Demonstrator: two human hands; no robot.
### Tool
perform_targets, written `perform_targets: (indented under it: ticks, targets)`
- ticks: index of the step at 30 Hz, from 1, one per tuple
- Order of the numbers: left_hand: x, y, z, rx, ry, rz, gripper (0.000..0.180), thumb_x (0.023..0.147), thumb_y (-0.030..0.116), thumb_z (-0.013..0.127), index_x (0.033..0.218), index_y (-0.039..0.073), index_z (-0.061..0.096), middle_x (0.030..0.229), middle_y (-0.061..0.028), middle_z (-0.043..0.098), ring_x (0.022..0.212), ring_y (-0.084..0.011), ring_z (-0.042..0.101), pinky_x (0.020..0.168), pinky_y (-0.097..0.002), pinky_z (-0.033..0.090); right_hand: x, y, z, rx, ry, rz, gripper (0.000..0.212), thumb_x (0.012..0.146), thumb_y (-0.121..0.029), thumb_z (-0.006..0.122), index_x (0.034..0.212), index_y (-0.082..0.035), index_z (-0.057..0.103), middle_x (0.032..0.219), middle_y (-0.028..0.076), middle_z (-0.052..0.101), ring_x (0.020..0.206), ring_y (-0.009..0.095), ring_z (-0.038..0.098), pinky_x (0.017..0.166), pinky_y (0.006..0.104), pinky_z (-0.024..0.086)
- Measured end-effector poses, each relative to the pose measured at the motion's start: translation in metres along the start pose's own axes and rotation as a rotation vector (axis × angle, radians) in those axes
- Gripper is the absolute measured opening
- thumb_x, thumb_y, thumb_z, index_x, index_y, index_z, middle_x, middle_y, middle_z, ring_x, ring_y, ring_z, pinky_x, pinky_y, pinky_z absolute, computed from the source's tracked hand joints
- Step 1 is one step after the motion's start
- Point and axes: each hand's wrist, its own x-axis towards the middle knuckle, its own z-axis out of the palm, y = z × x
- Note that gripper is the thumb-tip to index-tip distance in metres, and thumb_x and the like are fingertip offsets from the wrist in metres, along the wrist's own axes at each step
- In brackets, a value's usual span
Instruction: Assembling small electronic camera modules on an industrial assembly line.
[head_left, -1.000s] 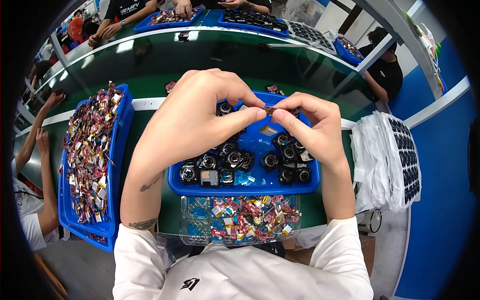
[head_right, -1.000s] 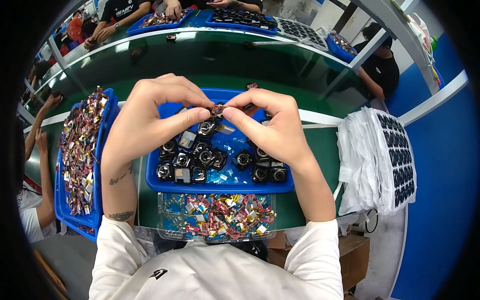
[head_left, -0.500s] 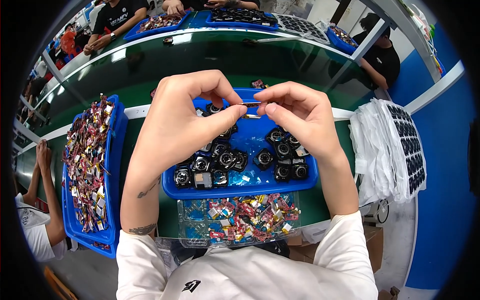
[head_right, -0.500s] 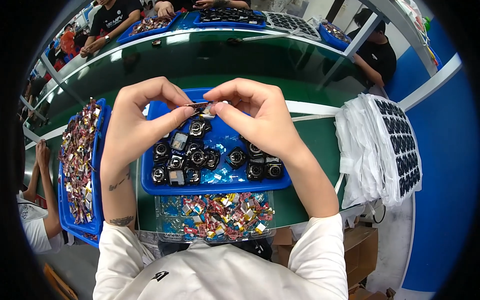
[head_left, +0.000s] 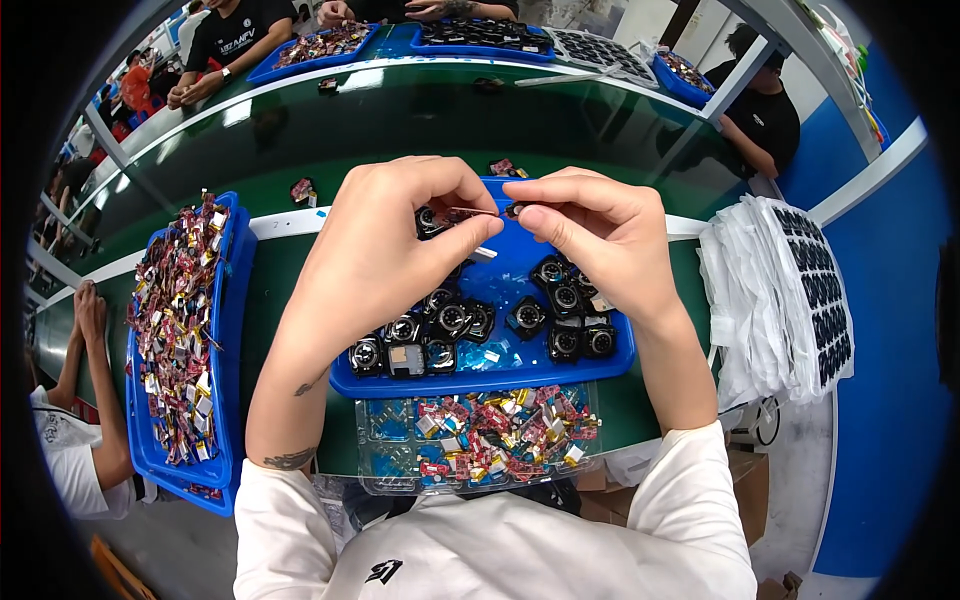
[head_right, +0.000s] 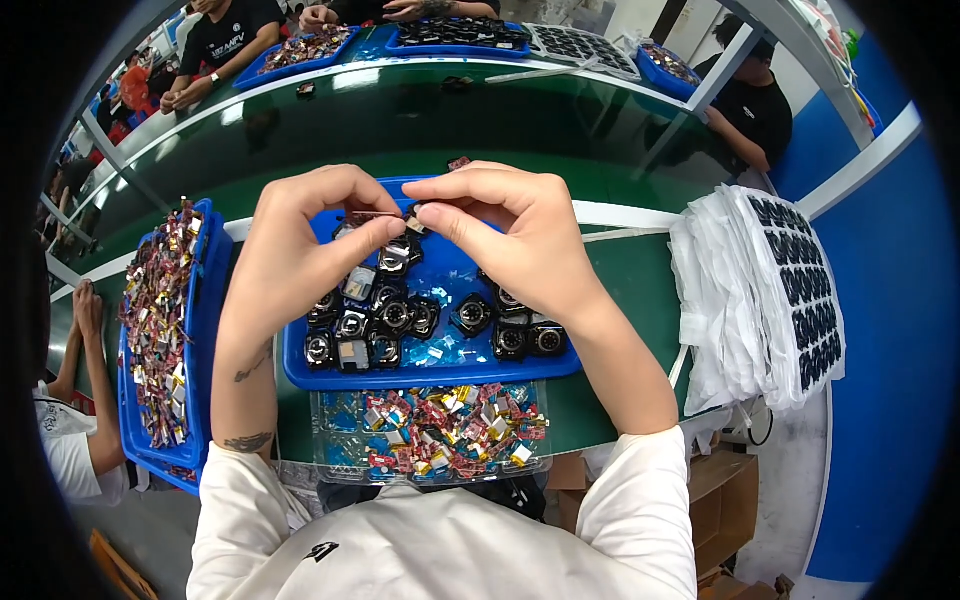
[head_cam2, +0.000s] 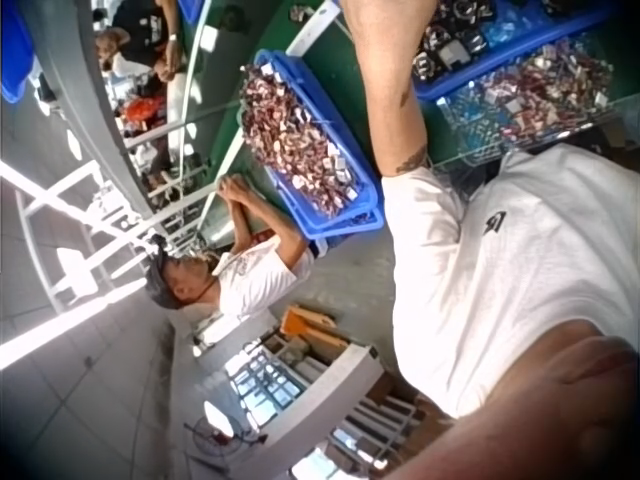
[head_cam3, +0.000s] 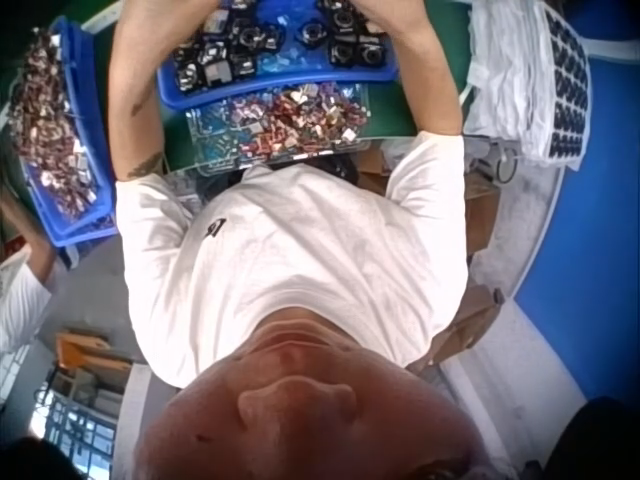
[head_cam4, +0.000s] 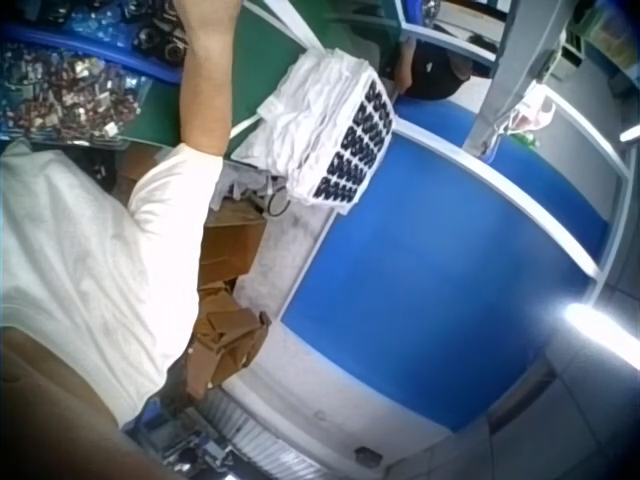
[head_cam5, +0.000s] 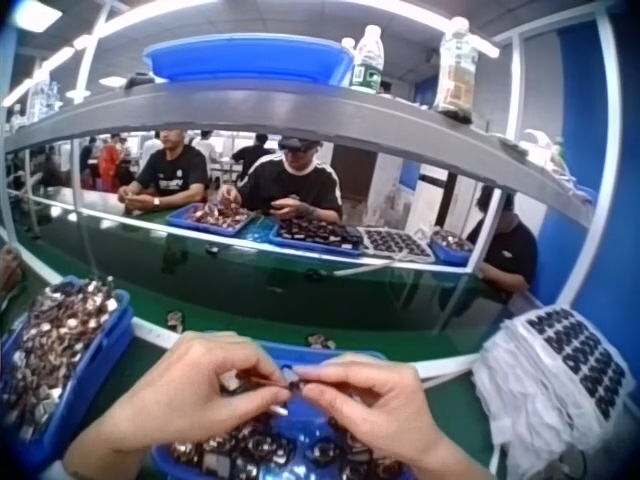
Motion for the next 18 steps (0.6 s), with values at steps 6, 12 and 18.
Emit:
perform_targets:
  ticks: [6, 12, 18]
  targets:
    - [0.0013, -0.0045, 0.0002, -0.031, -0.011, 0.004, 0.012, 0.082, 0.006, 0.067, 0.087, -0.005, 0.066, 0.079, -0.0065, 0.066, 0.076, -0.0104, 0.061, 0.072, -0.0260, 0.049, -0.0003, 0.0056, -0.0012, -0.053, 0.033, -0.093, 0.014, 0.079, 0.002, 0.069, 0.093, 0.002, 0.071, 0.090, 0.009, 0.066, 0.082, 0.012, 0.064, 0.074, 0.0224, 0.052]
    - [0.0006, -0.0001, -0.0037, -0.173, -0.059, -0.105, 0.012, 0.082, 0.006, 0.067, 0.086, -0.005, 0.067, 0.081, -0.0063, 0.066, 0.079, -0.0104, 0.061, 0.074, -0.0249, 0.049, -0.0006, 0.0051, -0.0002, 0.028, 0.022, -0.113, 0.014, 0.081, -0.002, 0.071, 0.094, 0.001, 0.071, 0.088, 0.007, 0.066, 0.080, 0.011, 0.063, 0.072, 0.0227, 0.052]
    - [-0.0002, 0.0022, -0.0060, -0.229, -0.054, -0.120, 0.012, 0.081, 0.006, 0.070, 0.086, -0.005, 0.068, 0.081, -0.0058, 0.066, 0.079, -0.0098, 0.061, 0.072, -0.0237, 0.048, -0.0034, 0.0029, -0.0067, 0.220, -0.033, 0.126, 0.013, 0.084, -0.009, 0.071, 0.092, 0.002, 0.069, 0.081, 0.006, 0.067, 0.075, 0.010, 0.063, 0.068, 0.0231, 0.052]
